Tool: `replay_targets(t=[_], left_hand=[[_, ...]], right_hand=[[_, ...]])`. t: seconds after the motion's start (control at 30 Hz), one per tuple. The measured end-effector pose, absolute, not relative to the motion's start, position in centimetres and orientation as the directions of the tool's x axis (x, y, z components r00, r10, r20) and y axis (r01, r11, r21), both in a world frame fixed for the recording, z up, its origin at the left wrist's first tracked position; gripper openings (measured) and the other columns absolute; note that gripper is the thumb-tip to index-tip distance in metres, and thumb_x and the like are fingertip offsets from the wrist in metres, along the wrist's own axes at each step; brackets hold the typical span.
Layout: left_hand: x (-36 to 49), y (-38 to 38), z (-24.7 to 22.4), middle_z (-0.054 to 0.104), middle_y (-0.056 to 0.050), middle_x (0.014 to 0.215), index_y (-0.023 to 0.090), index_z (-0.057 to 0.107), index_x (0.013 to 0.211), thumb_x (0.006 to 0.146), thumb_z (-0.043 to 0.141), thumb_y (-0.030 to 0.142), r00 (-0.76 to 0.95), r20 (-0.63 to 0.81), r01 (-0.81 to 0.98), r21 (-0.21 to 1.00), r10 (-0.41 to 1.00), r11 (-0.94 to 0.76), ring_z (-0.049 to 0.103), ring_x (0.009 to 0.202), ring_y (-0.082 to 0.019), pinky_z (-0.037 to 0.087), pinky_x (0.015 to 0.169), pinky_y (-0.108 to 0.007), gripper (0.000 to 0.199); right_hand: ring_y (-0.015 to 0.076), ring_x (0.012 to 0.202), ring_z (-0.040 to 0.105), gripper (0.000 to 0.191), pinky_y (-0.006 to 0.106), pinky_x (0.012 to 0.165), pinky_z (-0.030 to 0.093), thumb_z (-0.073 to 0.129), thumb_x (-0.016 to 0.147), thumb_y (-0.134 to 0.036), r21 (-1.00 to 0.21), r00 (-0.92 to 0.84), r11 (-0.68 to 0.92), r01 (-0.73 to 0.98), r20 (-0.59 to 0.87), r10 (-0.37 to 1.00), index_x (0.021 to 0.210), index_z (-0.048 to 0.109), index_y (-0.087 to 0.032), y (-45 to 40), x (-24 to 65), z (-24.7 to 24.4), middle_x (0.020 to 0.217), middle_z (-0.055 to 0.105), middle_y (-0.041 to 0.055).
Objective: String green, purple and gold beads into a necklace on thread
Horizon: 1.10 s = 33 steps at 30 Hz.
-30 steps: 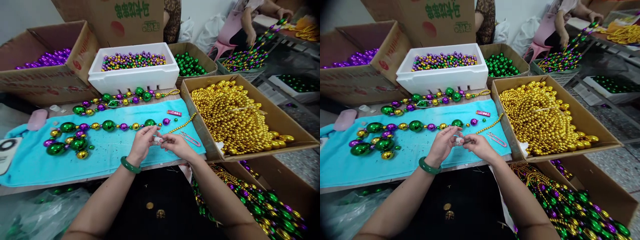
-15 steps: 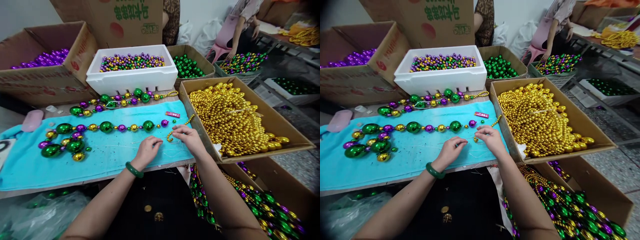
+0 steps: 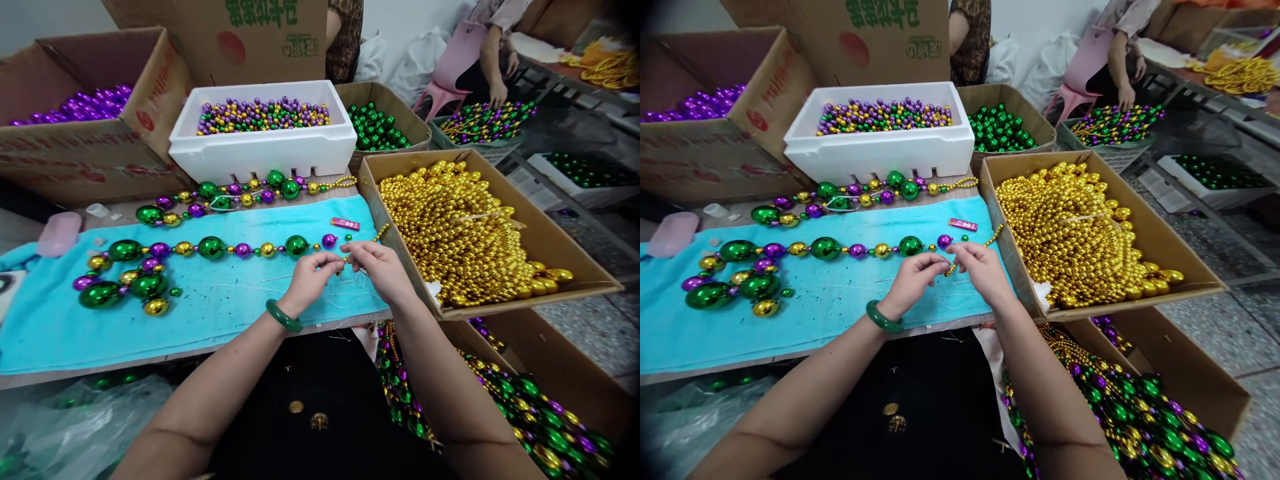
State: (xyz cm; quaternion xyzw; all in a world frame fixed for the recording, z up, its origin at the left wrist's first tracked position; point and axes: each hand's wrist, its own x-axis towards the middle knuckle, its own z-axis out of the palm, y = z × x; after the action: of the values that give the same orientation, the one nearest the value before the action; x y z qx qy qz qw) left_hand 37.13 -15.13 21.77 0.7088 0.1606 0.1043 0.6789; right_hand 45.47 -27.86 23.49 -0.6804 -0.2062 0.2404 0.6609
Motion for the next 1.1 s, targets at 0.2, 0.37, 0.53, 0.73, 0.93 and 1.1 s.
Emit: replay_targets(t=[0.2,0.37,0.53,0.73,0.93,1.1], left_hand=[[36.7,-13.5,21.7,0.065,-0.003,0.076,0.016,0.067,0.078,0.073,0.063,0.030,0.873,-0.065,0.058,0.998,0.484,0.029,0.058,0.072,-0.014,0.044,0.051,-0.020,0.016],[36.5,-13.0,21.8,0.065,-0.003,0.075,0.016,0.066,0.077,0.072,0.065,0.030,0.851,-0.038,0.010,0.998,0.524,0.055,0.059,0.073,-0.013,0.045,0.054,-0.020,0.015],[36.3,-13.2,21.7,0.067,-0.003,0.078,0.016,0.068,0.078,0.073,0.065,0.030,0.857,-0.039,0.024,0.999,0.514,0.035,0.060,0.074,-0.013,0.046,0.056,-0.020,0.015],[36.2,-13.4,21.6,0.067,-0.003,0.077,0.016,0.068,0.077,0.072,0.066,0.030,0.853,-0.051,0.031,0.998,0.520,0.047,0.059,0.072,-0.013,0.046,0.056,-0.020,0.015],[36.2,-13.4,21.6,0.067,-0.003,0.077,0.017,0.068,0.079,0.072,0.065,0.031,0.859,-0.060,0.042,0.998,0.509,0.048,0.060,0.073,-0.013,0.046,0.057,-0.020,0.016],[36.3,-13.5,21.5,0.067,-0.003,0.076,0.016,0.069,0.077,0.072,0.066,0.030,0.857,-0.054,0.035,0.998,0.512,0.047,0.059,0.072,-0.013,0.046,0.058,-0.021,0.014]], right_hand=[[0.0081,0.044,0.041,0.029,0.023,0.045,0.031,0.055,0.080,-0.043,-0.931,0.847,-0.363,0.034,-0.166,0.506,0.087,0.065,-0.016,-31.2,46.8,23.1,0.056,0.054,-0.0020],[0.0183,0.065,0.056,0.022,0.027,0.057,0.035,0.054,0.079,-0.036,-0.445,0.866,-0.830,0.336,-0.201,0.458,0.074,0.066,-0.018,-32.2,46.7,21.4,0.068,0.063,0.0065],[0.0256,0.075,0.062,0.044,0.031,0.059,0.039,0.041,0.086,-0.054,-0.256,0.887,-0.917,0.305,-0.273,0.371,0.077,0.065,-0.018,-30.6,45.4,20.3,0.079,0.067,0.0133],[0.0271,0.083,0.063,0.024,0.033,0.066,0.043,0.052,0.083,-0.036,-0.260,0.895,-0.927,0.270,-0.287,0.341,0.086,0.066,-0.017,-29.4,45.3,19.3,0.089,0.068,0.0161],[0.0232,0.080,0.063,0.024,0.028,0.061,0.041,0.047,0.082,-0.031,-0.356,0.905,-0.905,0.235,-0.260,0.337,0.083,0.068,-0.020,-30.5,46.2,19.7,0.084,0.070,0.0091],[0.0205,0.078,0.062,0.019,0.027,0.064,0.041,0.055,0.076,-0.032,-0.520,0.858,-0.817,0.249,-0.273,0.435,0.076,0.069,-0.020,-31.1,45.6,20.5,0.080,0.070,0.0049]])
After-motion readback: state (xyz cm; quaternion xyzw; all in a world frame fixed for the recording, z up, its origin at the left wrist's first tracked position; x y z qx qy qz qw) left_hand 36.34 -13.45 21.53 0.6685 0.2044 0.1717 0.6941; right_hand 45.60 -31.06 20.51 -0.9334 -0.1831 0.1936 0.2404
